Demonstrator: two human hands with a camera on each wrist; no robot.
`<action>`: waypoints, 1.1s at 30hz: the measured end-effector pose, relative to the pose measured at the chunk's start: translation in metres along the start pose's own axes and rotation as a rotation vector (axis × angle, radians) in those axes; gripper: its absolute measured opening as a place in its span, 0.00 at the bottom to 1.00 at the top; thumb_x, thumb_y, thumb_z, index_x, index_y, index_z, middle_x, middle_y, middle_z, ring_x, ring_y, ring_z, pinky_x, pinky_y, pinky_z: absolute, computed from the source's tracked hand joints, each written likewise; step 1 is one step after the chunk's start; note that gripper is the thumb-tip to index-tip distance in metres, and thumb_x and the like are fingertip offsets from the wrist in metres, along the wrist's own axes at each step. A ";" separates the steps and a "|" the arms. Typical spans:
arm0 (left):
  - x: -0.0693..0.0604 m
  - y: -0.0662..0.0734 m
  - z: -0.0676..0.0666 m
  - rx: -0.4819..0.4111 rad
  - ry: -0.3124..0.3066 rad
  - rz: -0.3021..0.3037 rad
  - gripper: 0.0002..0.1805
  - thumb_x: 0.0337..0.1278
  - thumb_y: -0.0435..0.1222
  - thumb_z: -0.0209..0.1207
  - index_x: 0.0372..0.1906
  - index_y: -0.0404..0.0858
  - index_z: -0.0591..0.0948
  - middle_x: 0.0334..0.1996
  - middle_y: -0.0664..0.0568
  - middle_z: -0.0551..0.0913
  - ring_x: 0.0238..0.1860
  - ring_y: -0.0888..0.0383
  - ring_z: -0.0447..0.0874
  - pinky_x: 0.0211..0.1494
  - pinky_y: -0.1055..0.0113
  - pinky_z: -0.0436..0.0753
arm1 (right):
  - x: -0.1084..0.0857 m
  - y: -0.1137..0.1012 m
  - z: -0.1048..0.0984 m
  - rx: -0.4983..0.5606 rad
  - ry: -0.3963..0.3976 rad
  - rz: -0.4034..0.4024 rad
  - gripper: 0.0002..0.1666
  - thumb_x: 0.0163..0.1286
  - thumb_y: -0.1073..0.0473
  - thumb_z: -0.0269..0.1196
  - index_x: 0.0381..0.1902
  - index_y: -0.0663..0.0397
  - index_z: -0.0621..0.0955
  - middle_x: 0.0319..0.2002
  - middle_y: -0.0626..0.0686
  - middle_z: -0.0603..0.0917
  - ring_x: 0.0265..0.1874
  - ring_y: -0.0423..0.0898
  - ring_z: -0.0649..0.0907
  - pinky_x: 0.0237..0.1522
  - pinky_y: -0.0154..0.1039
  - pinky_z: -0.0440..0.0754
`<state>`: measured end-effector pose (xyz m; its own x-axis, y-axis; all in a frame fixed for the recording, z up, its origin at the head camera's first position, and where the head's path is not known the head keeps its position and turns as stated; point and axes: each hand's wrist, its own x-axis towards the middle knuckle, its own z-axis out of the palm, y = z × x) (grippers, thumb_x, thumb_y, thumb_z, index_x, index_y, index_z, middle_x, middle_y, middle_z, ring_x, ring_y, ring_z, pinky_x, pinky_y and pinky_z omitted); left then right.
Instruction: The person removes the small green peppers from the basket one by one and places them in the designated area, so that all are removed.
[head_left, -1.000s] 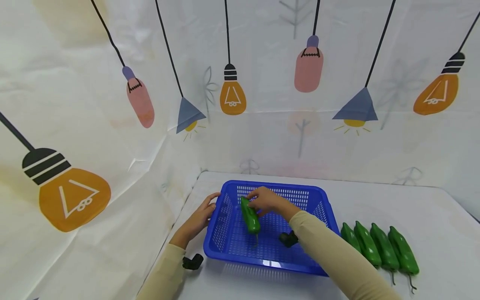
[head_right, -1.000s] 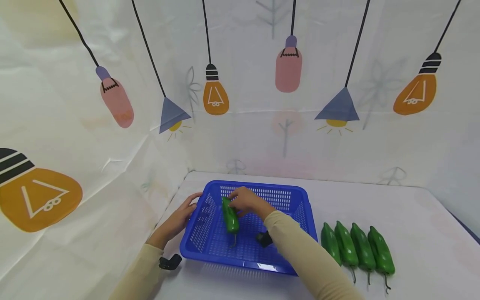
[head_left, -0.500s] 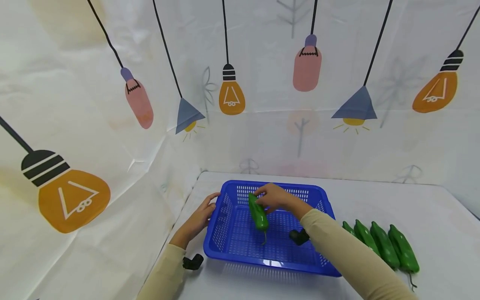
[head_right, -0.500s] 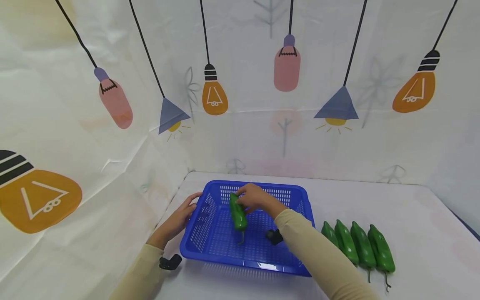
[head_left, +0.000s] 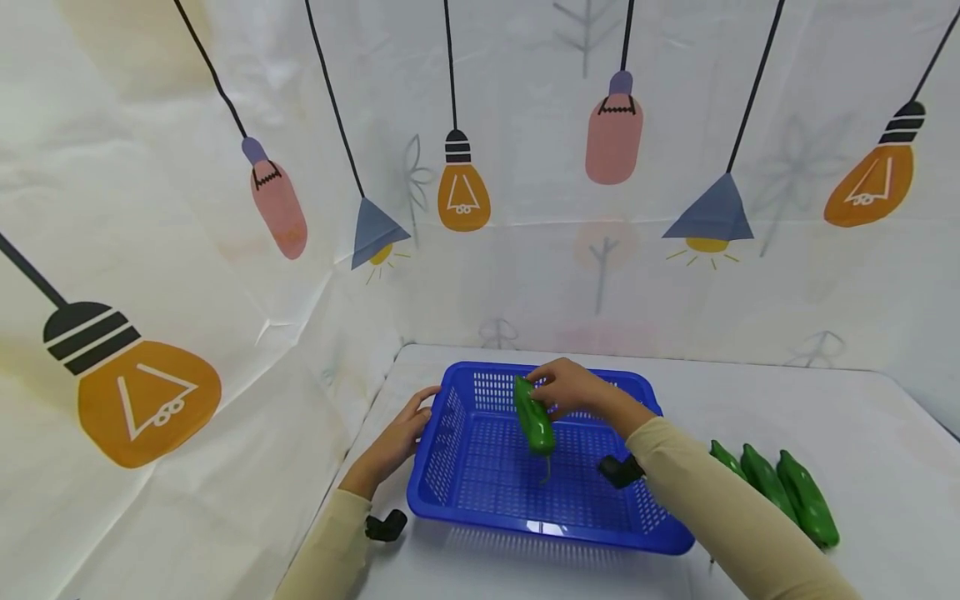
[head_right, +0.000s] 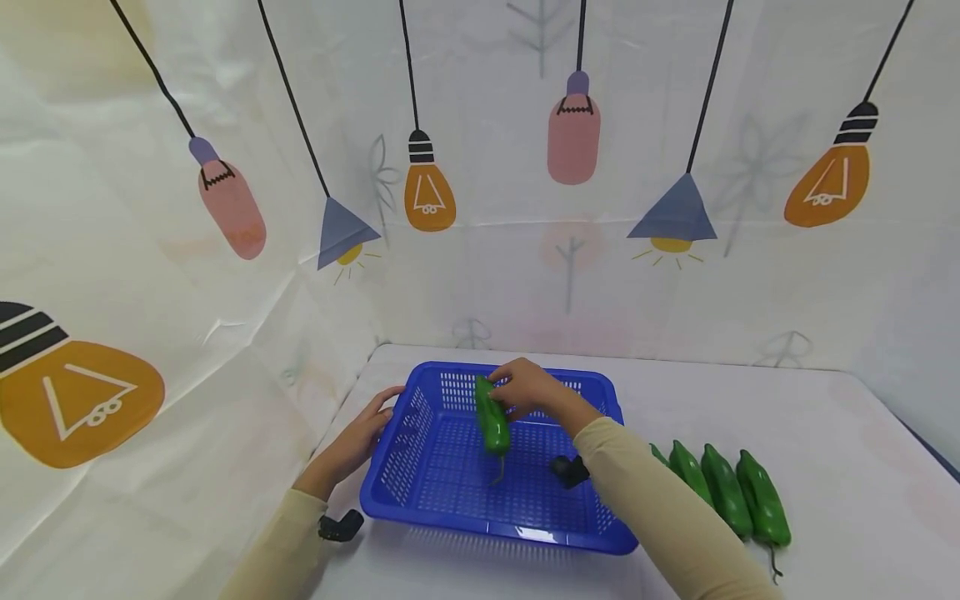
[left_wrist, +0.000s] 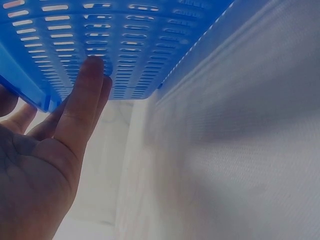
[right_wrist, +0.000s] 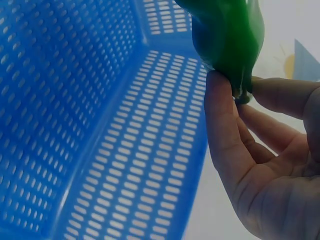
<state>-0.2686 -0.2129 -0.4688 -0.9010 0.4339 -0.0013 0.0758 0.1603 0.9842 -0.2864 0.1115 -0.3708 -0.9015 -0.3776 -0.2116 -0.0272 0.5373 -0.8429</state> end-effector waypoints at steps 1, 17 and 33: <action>0.001 0.000 0.000 -0.006 -0.002 0.001 0.27 0.84 0.43 0.35 0.80 0.46 0.52 0.60 0.35 0.76 0.55 0.44 0.81 0.54 0.53 0.80 | -0.001 0.000 -0.003 -0.001 0.005 -0.002 0.25 0.73 0.68 0.61 0.65 0.70 0.75 0.52 0.67 0.82 0.42 0.55 0.88 0.41 0.52 0.86; 0.002 -0.002 -0.001 -0.030 -0.004 0.006 0.28 0.84 0.44 0.36 0.80 0.45 0.51 0.58 0.35 0.76 0.52 0.45 0.81 0.51 0.55 0.81 | -0.029 0.006 -0.036 -0.007 0.005 -0.075 0.26 0.73 0.67 0.60 0.65 0.76 0.72 0.52 0.69 0.82 0.44 0.58 0.87 0.40 0.51 0.87; 0.002 0.000 0.000 -0.039 0.006 0.006 0.28 0.83 0.44 0.38 0.80 0.44 0.51 0.55 0.37 0.77 0.49 0.48 0.82 0.49 0.55 0.81 | -0.053 0.019 -0.072 -0.029 0.047 -0.059 0.28 0.76 0.63 0.59 0.68 0.73 0.70 0.52 0.68 0.82 0.46 0.58 0.86 0.44 0.54 0.85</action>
<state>-0.2703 -0.2120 -0.4684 -0.9031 0.4294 0.0052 0.0642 0.1230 0.9903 -0.2699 0.1956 -0.3398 -0.9173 -0.3737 -0.1379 -0.0926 0.5368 -0.8386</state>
